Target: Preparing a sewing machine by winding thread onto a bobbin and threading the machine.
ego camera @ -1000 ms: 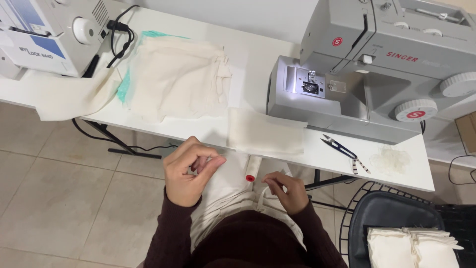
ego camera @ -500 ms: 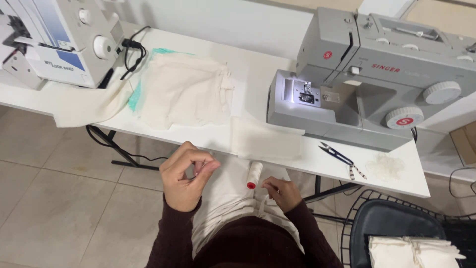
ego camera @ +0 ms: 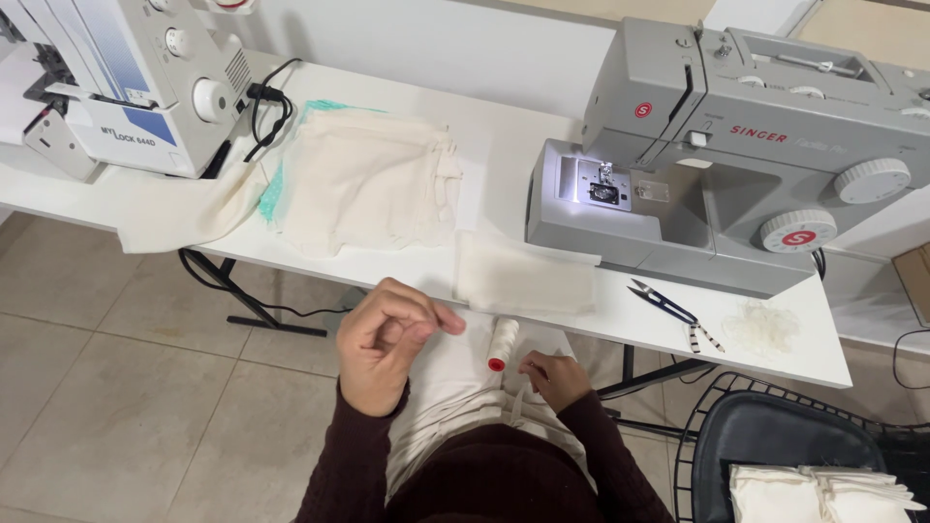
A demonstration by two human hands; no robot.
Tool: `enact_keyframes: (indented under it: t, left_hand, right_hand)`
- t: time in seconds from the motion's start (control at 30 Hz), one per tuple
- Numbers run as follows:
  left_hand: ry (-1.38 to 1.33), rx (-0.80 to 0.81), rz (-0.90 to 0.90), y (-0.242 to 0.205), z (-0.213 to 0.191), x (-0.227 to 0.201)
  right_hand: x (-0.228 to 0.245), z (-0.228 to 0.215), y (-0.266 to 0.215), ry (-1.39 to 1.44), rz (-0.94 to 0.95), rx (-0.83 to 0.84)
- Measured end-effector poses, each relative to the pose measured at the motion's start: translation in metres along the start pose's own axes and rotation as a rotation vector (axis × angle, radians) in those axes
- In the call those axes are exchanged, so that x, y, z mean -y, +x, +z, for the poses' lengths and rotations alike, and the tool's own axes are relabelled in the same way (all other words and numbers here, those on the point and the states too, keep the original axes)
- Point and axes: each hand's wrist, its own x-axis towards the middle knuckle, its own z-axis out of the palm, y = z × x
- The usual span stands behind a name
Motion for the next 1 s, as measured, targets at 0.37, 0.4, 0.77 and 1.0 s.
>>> enact_keyframes:
  t: [0.37,0.4,0.77,1.0]
  left_hand:
    - [0.487,0.308,-0.061,-0.007,0.048,-0.008]
    - [0.470,0.322,-0.067,-0.011,0.052,-0.002]
    - [0.788,0.574,0.193,-0.037,0.065,0.020]
    - [0.871,0.632,0.221,-0.031,0.071,0.012]
  right_hand:
    - [0.072,-0.059,-0.030,0.229,-0.188,-0.241]
    - [0.093,-0.073,-0.041,0.229,-0.167,-0.252]
    - [0.152,-0.114,-0.078,0.487,-0.274,-0.388]
    - [0.172,-0.112,-0.080,0.267,-0.258,-0.494]
